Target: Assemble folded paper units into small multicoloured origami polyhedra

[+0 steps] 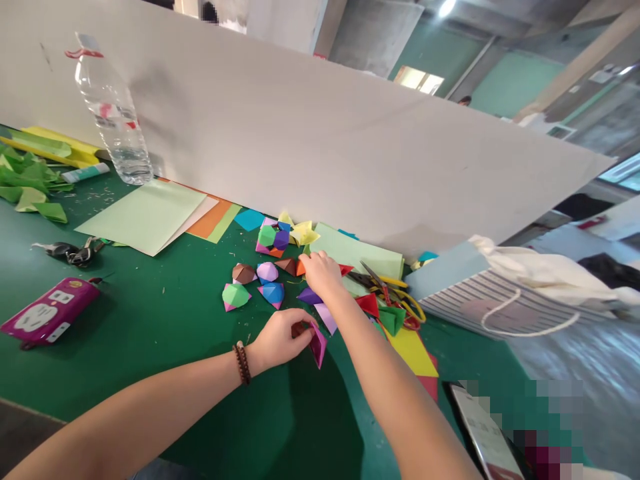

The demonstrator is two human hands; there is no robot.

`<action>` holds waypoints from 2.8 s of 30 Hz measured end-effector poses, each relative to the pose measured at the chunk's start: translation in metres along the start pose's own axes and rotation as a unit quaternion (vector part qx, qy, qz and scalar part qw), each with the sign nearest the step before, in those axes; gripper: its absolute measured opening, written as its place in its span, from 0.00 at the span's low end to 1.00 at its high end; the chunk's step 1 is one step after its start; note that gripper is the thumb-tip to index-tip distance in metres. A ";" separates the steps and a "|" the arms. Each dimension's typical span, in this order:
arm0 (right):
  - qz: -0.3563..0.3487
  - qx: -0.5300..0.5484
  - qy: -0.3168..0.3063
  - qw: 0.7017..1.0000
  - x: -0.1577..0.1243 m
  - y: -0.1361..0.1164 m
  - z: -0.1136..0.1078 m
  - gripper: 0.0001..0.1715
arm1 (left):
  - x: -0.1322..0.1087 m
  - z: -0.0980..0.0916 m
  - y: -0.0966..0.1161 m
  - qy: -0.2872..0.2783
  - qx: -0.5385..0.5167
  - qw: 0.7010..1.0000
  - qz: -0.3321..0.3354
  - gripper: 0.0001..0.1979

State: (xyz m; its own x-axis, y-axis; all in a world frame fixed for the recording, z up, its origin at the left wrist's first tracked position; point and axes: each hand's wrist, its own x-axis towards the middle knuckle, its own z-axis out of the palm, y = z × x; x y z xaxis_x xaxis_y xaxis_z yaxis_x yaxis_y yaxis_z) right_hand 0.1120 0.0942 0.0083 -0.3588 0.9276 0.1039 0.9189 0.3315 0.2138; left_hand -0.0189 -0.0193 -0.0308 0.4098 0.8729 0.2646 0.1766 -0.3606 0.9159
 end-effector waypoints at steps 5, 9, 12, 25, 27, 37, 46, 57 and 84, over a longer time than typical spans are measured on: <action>0.027 0.021 0.039 0.999 -0.018 0.015 -0.017 0.22 | 0.000 -0.002 0.001 0.013 0.005 1.000 -0.009 0.08; 0.158 0.373 0.218 0.888 -0.058 0.030 -0.025 0.24 | 0.001 -0.004 0.002 0.024 0.021 0.999 -0.023 0.07; 0.217 0.644 0.186 0.710 -0.088 0.030 -0.015 0.25 | 0.002 -0.003 0.002 0.039 0.018 0.998 -0.034 0.07; 0.255 0.758 0.244 0.549 -0.133 0.027 0.008 0.18 | -0.003 -0.002 0.009 0.023 0.072 0.994 -0.076 0.06; 0.268 0.763 0.265 0.525 -0.131 0.030 0.007 0.18 | -0.002 -0.001 0.007 0.024 0.090 0.992 -0.081 0.05; 0.279 0.775 0.279 0.493 -0.124 0.020 0.015 0.20 | -0.001 -0.002 0.001 0.018 0.137 0.990 -0.041 0.13; 0.273 0.735 0.360 0.505 -0.126 0.028 0.014 0.19 | 0.011 -0.003 0.000 0.016 0.255 0.966 0.041 0.14; 0.261 0.722 0.371 0.523 -0.130 0.028 0.013 0.19 | 0.074 0.015 0.017 -0.074 0.457 0.886 -0.028 0.13; 0.269 0.708 0.361 0.544 -0.130 0.025 0.011 0.22 | 0.072 0.003 0.002 -0.074 0.409 0.909 0.018 0.10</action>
State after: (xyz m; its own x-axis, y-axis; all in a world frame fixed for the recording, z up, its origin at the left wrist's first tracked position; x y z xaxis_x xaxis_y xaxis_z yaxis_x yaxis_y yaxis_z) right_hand 0.1830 -0.0160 -0.0109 0.5243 0.8154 0.2454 -0.0553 0.3202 -0.9457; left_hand 0.0139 0.0421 -0.0112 0.5339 0.8237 0.1908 0.7423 -0.5647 0.3606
